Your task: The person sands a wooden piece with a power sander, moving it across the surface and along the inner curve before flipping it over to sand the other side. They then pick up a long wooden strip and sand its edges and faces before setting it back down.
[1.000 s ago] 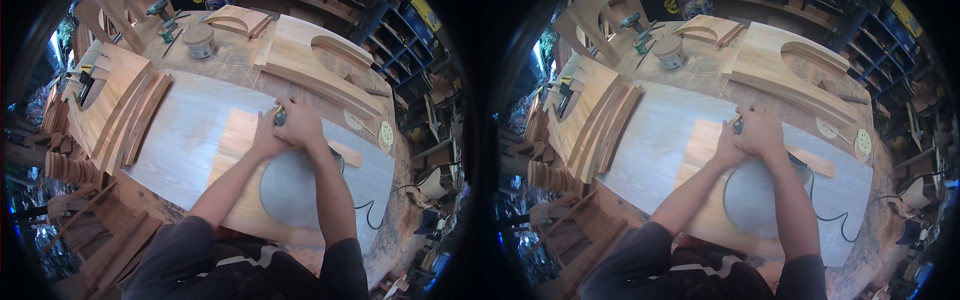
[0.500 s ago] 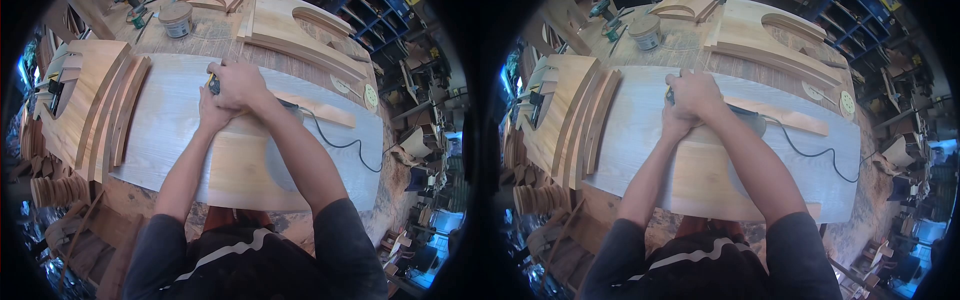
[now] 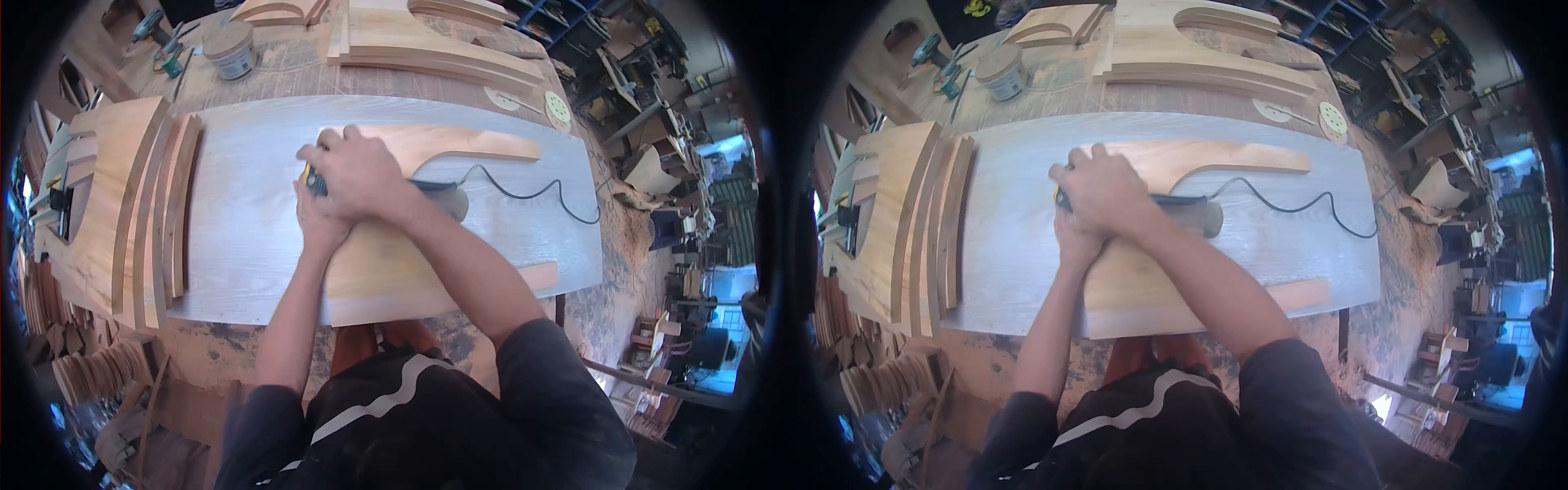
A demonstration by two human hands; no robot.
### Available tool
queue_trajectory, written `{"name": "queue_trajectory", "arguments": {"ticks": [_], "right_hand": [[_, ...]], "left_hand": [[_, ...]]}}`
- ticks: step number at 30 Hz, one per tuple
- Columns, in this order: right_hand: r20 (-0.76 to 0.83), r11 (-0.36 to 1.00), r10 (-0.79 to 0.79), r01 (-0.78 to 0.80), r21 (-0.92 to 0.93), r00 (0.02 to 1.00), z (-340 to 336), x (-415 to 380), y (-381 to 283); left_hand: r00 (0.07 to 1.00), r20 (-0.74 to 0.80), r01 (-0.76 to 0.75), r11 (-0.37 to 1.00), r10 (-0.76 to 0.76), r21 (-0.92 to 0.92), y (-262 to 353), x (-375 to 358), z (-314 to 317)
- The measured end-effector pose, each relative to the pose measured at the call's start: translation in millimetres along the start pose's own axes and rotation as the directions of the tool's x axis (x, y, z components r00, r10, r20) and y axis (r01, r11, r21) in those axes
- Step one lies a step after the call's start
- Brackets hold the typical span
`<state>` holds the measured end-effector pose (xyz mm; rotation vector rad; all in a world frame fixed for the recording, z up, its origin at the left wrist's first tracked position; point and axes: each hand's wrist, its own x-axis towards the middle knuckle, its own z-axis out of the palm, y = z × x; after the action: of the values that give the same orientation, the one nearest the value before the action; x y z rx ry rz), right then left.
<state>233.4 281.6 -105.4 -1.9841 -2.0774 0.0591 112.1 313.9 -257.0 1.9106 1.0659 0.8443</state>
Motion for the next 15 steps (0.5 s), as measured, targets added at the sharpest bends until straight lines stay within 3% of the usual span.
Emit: {"name": "queue_trajectory", "arguments": {"ticks": [2,4,7,12,15], "right_hand": [[-0.050,0.999,-0.012,0.014,0.034,0.999,2.4,-33.0,-19.7],[-0.072,0.997,-0.027,0.033,0.072,0.997,1.2,-64.3,-39.5],[-0.109,0.994,-0.025,0.037,0.107,0.994,-1.2,-104.8,-64.0],[0.024,0.981,-0.066,0.061,0.182,0.998,-13.5,-155.2,-84.4],[0.001,0.968,-0.040,0.039,0.246,0.999,-14.3,-155.0,-79.2]], "left_hand": [[0.996,0.025,0.083,0.997,-0.083,0.010,6.7,-40.2,-7.6],[0.992,0.125,-0.044,0.987,0.025,0.154,0.6,-81.1,-18.7],[0.939,0.287,0.108,0.956,-0.188,0.272,26.8,-129.8,-37.9],[0.951,0.265,0.088,0.962,-0.159,0.260,23.0,-156.4,-41.0],[0.966,0.220,0.092,0.973,-0.140,0.214,11.8,-148.7,-41.6]]}}
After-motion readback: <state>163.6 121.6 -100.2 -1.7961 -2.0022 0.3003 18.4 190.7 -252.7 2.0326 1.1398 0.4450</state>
